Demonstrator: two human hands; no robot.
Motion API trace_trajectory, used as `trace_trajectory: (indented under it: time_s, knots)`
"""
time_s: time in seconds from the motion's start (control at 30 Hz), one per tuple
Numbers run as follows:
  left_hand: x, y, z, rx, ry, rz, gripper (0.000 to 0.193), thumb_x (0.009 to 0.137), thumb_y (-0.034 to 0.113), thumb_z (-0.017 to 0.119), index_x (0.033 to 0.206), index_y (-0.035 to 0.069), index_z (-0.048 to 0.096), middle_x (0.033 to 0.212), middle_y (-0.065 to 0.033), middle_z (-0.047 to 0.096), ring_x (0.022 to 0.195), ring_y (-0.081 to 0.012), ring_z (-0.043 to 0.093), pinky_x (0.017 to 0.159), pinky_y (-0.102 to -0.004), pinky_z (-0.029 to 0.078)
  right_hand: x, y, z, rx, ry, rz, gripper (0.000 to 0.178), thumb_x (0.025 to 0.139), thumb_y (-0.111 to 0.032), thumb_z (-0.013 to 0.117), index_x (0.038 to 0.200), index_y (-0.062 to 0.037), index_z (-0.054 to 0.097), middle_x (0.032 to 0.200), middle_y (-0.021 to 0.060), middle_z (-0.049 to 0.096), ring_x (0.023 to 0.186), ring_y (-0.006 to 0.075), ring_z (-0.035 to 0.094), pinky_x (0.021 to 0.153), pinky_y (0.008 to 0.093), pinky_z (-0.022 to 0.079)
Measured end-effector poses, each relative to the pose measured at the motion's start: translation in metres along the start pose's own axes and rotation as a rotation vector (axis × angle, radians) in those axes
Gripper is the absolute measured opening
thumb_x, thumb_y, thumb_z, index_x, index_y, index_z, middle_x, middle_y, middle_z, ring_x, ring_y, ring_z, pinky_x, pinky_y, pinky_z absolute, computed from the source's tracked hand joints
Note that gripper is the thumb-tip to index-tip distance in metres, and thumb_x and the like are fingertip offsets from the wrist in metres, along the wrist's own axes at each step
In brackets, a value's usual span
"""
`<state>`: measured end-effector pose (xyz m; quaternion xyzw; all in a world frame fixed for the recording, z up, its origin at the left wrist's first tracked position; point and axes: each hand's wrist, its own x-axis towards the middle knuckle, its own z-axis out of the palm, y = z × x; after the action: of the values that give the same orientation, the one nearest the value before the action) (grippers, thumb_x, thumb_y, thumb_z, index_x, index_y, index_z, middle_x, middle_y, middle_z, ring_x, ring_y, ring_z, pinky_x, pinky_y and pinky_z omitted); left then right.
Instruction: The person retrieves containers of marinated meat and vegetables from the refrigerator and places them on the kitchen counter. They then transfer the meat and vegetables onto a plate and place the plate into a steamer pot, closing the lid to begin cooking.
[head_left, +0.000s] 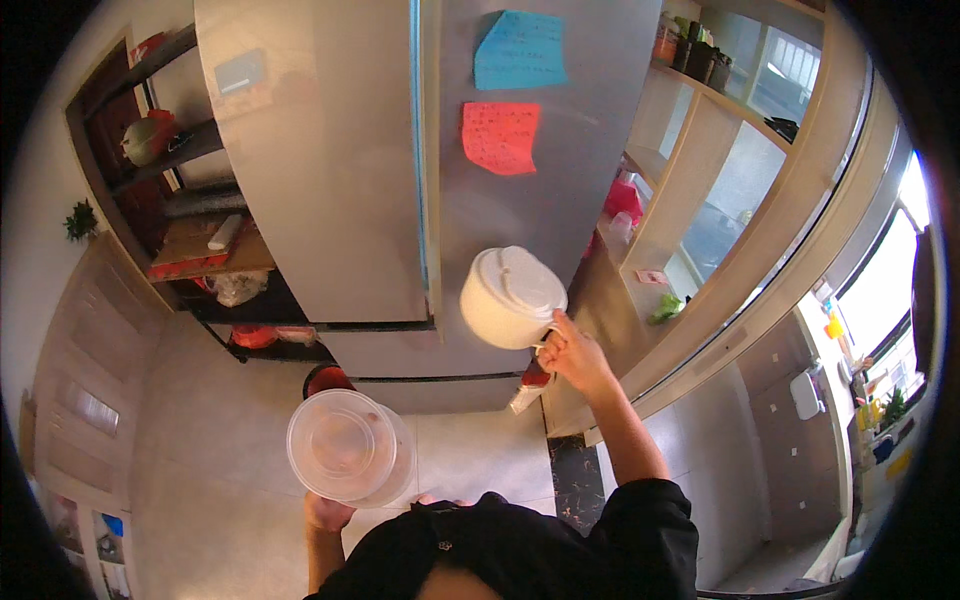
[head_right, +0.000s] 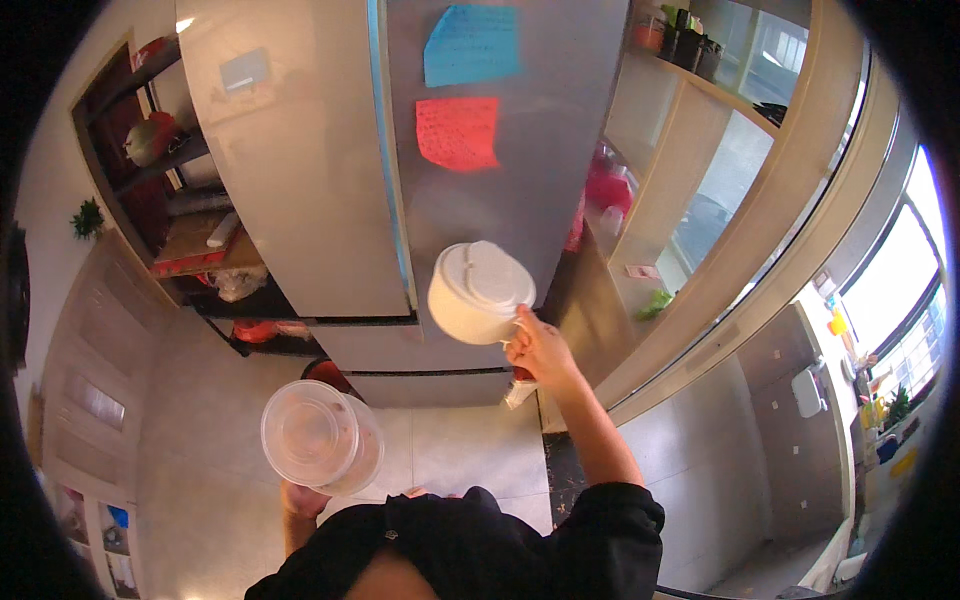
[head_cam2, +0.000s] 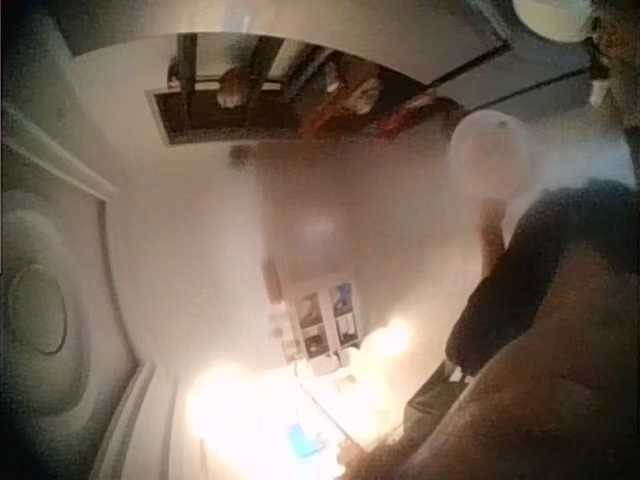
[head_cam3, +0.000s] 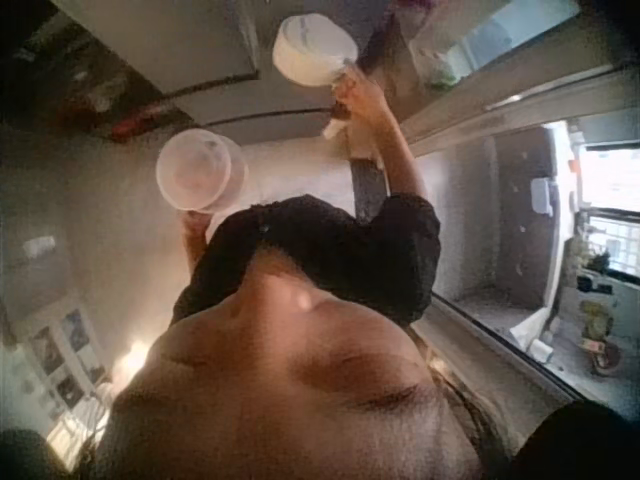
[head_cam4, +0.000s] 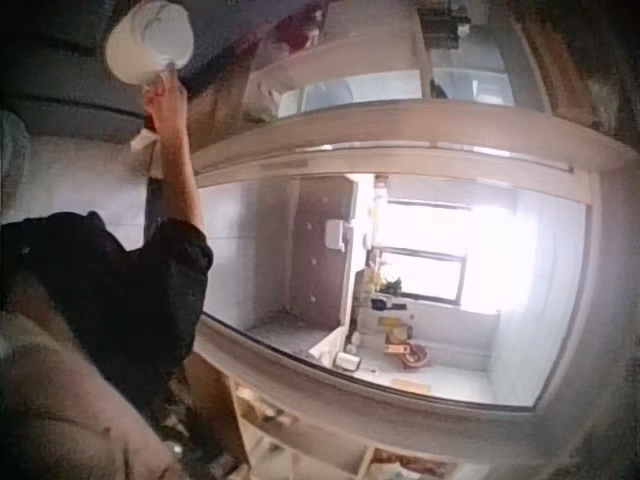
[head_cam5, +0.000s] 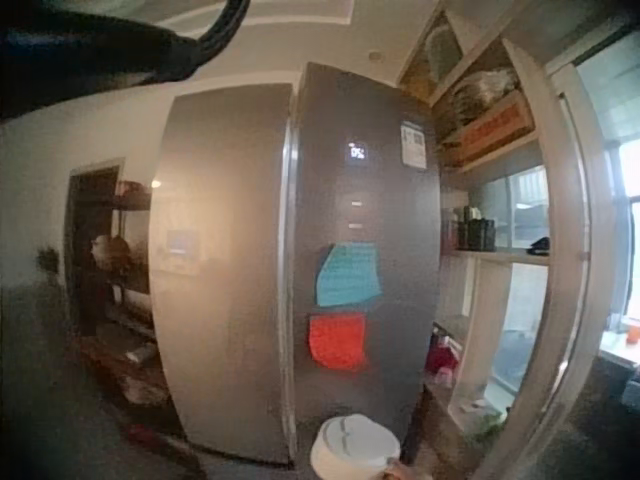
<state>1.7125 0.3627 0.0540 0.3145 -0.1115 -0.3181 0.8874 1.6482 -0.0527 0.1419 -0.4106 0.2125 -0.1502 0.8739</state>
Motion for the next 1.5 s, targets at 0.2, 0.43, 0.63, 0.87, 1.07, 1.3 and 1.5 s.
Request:
trace_trajectory:
  time_s: [0.2,0.43,0.63,0.87,1.07,1.3,1.5]
  knots:
    - [0.004,0.023,-0.047,0.922,-0.083,0.118,0.05,0.088,0.034,0.04,0.128,0.004,0.034,0.127,-0.0113,0.042,0.116,-0.027,0.041,0.097,-0.0439,0.034,0.04,0.055,0.057,-0.328,0.092,-0.081,0.042,0.082,-0.045,0.056,0.065,-0.0072,0.05,0.052,-0.0009,0.042,0.048,0.0102,0.042,0.05,0.0221,0.039]
    - [0.04,0.047,-0.059,0.064,-0.053,-0.106,0.045,0.088,0.03,0.041,0.124,0.004,0.04,0.122,-0.0106,0.047,0.113,-0.0258,0.044,0.096,-0.0425,0.035,0.074,0.092,0.113,-0.413,0.164,-0.166,0.04,0.081,-0.041,0.058,0.061,-0.0077,0.05,0.054,-0.0005,0.043,0.05,0.0101,0.044,0.047,0.0232,0.037]
    - [0.071,0.056,-0.086,0.054,0.029,-0.34,0.043,0.086,0.026,0.044,0.123,0.004,0.041,0.121,-0.0099,0.048,0.112,-0.0256,0.046,0.094,-0.0426,0.037,0.027,0.106,0.082,-0.265,0.2,-0.137,0.039,0.085,-0.037,0.054,0.065,-0.0032,0.055,0.055,0.0001,0.044,0.052,0.0103,0.045,0.052,0.025,0.04]
    - [0.139,-0.011,-0.057,0.157,-0.116,-0.698,0.042,0.086,0.026,0.045,0.122,0.004,0.043,0.119,-0.0095,0.049,0.11,-0.0248,0.047,0.092,-0.0406,0.04,-0.12,0.117,-0.057,-0.303,0.616,-0.301,0.04,0.087,-0.036,0.051,0.067,-0.0032,0.06,0.056,0.0018,0.054,0.053,0.0078,0.049,0.051,0.0218,0.038]
    - [0.176,-0.128,0.033,0.221,-0.387,-0.747,0.04,0.089,0.026,0.043,0.123,0.005,0.04,0.12,-0.0092,0.047,0.106,-0.0226,0.048,0.09,-0.0373,0.042,-0.246,0.108,-0.128,-0.025,1.048,-0.472,0.038,0.087,-0.034,0.052,0.062,-0.0053,0.053,0.054,-0.0004,0.046,0.05,0.0086,0.046,0.051,0.0223,0.038]
    - [0.141,-0.297,0.199,0.744,-0.876,-0.632,0.037,0.081,0.024,0.054,0.112,0.006,0.046,0.111,-0.0103,0.051,0.101,-0.0229,0.05,0.088,-0.0363,0.041,-0.362,0.071,-0.241,0.182,1.353,-0.658,0.039,0.088,-0.031,0.05,0.055,-0.0102,0.044,0.049,-0.0025,0.034,0.05,0.0111,0.037,0.052,0.0272,0.035]
    - [0.092,-0.394,0.361,1.564,-1.235,-0.084,0.041,0.074,0.021,0.061,0.11,0.006,0.05,0.113,-0.0119,0.052,0.104,-0.0257,0.049,0.089,-0.0397,0.037,-0.442,0.046,-0.323,0.153,1.49,-0.722,0.044,0.085,-0.036,0.053,0.053,-0.0064,0.048,0.05,0.0024,0.046,0.048,0.0101,0.042,0.049,0.0238,0.033]
